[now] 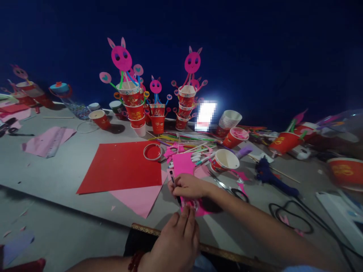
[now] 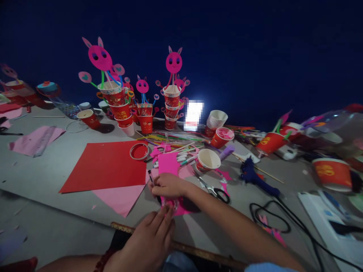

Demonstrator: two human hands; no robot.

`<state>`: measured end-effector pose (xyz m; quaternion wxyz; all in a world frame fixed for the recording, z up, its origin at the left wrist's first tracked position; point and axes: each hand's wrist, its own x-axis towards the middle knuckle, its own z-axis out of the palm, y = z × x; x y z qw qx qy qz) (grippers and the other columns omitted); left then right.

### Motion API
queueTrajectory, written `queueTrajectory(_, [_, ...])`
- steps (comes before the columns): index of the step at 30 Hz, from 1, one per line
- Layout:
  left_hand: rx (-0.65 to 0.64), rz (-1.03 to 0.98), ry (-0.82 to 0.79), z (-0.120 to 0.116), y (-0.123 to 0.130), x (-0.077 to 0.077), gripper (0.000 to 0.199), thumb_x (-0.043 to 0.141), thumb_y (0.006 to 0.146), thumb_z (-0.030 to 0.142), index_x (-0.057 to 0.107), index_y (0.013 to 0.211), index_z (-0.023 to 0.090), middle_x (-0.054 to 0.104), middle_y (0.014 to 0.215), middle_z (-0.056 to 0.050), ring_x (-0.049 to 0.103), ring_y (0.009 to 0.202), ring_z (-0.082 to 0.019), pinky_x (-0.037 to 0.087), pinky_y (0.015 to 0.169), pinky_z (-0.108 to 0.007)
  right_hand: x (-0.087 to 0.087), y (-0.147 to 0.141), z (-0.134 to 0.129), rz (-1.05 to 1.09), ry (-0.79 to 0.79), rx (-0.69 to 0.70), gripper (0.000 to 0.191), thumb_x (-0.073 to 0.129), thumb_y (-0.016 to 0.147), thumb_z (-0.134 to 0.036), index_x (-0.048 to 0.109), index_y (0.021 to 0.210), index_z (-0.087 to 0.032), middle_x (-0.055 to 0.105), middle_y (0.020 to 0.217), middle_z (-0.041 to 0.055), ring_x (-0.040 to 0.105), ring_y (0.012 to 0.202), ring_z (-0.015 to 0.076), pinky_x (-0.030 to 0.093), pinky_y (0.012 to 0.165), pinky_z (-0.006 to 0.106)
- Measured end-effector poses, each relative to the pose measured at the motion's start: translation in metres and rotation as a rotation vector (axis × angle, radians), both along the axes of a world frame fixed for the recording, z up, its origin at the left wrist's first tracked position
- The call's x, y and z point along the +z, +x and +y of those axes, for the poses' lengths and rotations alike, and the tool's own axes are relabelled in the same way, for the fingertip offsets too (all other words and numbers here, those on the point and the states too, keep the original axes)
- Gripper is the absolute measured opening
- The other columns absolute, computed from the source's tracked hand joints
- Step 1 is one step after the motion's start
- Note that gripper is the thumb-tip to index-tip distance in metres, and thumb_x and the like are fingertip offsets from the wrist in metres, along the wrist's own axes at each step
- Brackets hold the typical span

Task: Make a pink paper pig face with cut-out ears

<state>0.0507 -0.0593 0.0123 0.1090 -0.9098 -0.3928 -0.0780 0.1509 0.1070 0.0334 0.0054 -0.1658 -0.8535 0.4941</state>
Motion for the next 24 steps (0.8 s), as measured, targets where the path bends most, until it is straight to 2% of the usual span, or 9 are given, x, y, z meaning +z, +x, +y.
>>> queueTrajectory(3, [-0.004, 0.0, 0.007, 0.0, 0.0, -0.001, 0.036, 0.048, 0.099, 0.033, 0.066, 0.115, 0.006, 0.065, 0.128, -0.021, 0.061, 0.118, -0.035, 0.039, 0.085, -0.041, 0.0, -0.002, 0.001, 0.006, 0.001, 0.055, 0.019, 0.049, 0.08, -0.013, 0.057, 0.063, -0.016, 0.055, 0.064, -0.0019, 0.05, 0.062, 0.0123, 0.041, 0.061, 0.021])
queueTrajectory(7, [0.001, -0.019, 0.009, -0.001, 0.0, -0.005, 0.039, 0.046, 0.1, 0.037, 0.066, 0.115, 0.007, 0.065, 0.128, -0.021, 0.061, 0.118, -0.035, 0.039, 0.086, -0.042, -0.004, 0.0, 0.003, 0.049, 0.016, 0.039, 0.019, 0.05, 0.08, -0.014, 0.058, 0.063, -0.016, 0.055, 0.064, -0.0017, 0.051, 0.062, 0.0124, 0.041, 0.063, 0.021])
queueTrajectory(14, [-0.012, -0.033, -0.008, -0.002, -0.001, -0.005, 0.04, 0.048, 0.1, 0.038, 0.066, 0.115, 0.006, 0.065, 0.128, -0.022, 0.061, 0.119, -0.034, 0.039, 0.088, -0.042, -0.017, 0.011, 0.008, 0.127, 0.007, -0.079, 0.021, 0.047, 0.081, -0.019, 0.057, 0.062, -0.017, 0.057, 0.069, -0.0002, 0.052, 0.065, 0.0134, 0.042, 0.068, 0.024])
queueTrajectory(19, [-0.006, -0.036, -0.02, -0.003, -0.001, -0.004, 0.043, 0.051, 0.098, 0.042, 0.066, 0.117, 0.006, 0.064, 0.13, -0.022, 0.059, 0.12, -0.035, 0.039, 0.088, -0.042, -0.012, 0.021, 0.009, 0.153, -0.01, -0.182, 0.018, 0.047, 0.08, -0.02, 0.052, 0.063, -0.019, 0.047, 0.062, -0.0037, 0.046, 0.06, 0.0126, 0.039, 0.062, 0.023])
queueTrajectory(24, [-0.012, -0.007, -0.047, -0.003, -0.001, -0.009, 0.048, 0.05, 0.098, 0.045, 0.064, 0.121, 0.005, 0.062, 0.132, -0.023, 0.058, 0.122, -0.036, 0.039, 0.09, -0.043, -0.014, 0.032, 0.005, 0.166, -0.027, -0.28, 0.019, 0.045, 0.082, -0.02, 0.049, 0.063, -0.02, 0.046, 0.061, -0.0047, 0.044, 0.055, 0.0112, 0.038, 0.057, 0.022])
